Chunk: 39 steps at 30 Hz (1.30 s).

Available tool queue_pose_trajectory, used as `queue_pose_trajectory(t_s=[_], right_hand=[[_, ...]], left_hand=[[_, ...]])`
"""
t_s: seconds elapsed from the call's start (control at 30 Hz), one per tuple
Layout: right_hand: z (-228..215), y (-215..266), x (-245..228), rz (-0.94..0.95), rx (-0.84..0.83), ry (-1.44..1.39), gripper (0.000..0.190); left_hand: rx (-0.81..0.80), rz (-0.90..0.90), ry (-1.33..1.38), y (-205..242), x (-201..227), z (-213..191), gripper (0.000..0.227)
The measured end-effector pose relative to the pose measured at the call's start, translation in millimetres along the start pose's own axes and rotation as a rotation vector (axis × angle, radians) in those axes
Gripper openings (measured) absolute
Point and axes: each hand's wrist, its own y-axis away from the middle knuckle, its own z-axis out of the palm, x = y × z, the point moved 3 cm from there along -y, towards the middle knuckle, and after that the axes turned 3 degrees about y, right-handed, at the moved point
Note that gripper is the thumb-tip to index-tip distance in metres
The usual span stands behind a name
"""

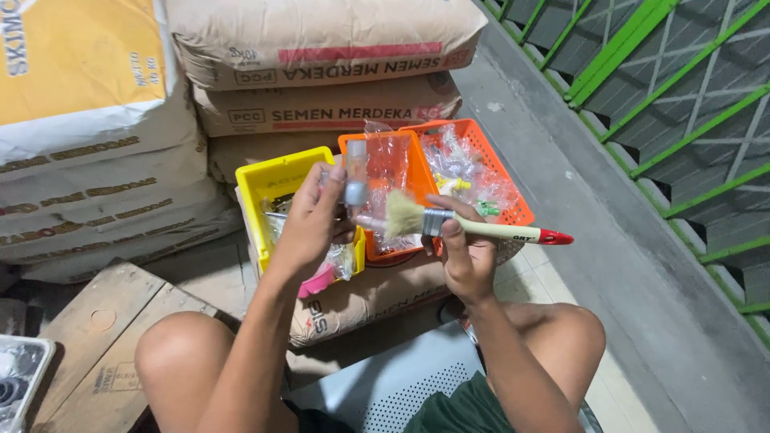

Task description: Cleaning small metal hardware components with a paintbrush and sorting them into bins.

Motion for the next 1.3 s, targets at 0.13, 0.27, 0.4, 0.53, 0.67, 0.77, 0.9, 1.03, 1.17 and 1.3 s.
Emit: queue_pose_trajectory(t_s=[0.13,0.27,0.4,0.53,0.67,0.77,0.9,1.03,1.17,1.3], right_hand=[[-12.0,-14.2,1.6,-0.04,-0.092,0.119,0.038],[-5.8,-44.5,2.7,-0.204,-0.343,0.323,0.033],[-10.1,-72.6,10.9,-0.386,-0.335,0.551,0.03],[12.9,-52.2,12.0,-0.013,-0.439,0.242,0.033],[24.9,-47.4,8.6,-0.354,-0.356,0.624,0.018],[23.6,-45.1,20.0,-0.322,-0.357,0.569,0.017],[7.5,-50.7,26.4,-0.42,-0.221,0.574,0.022],[17.5,-47.2,17.7,-0.308,-0.371,0.426,0.02],[12.0,-49.2,20.3,-0.406,-0.331,0.545,0.018],[22.3,-45.7,20.9,-0.29,-0.529,0.326,0.025]], left_hand=[[-0.054,-0.07,0.033,-14.0,-20.8,-7.0,0.029],[-0.145,-0.057,-0.02,-26.1,-41.9,-18.0,0.031],[-0.137,-0.02,-0.118,-23.8,-31.9,-19.6,0.038],[-0.116,0.082,-0.333,-27.6,-29.9,-14.8,0.046],[-0.067,0.13,-0.425,-30.6,-32.1,-14.9,0.036],[-0.048,0.164,-0.501,-35.1,-26.8,-10.5,0.036],[-0.062,0.122,-0.464,-35.6,-33.7,-3.9,0.042],[-0.056,0.116,-0.492,-40.8,-43.0,-3.0,0.037],[-0.061,0.14,-0.493,-38.8,-44.5,-1.7,0.035],[-0.057,0.102,-0.485,-37.5,-46.7,-3.1,0.035]])
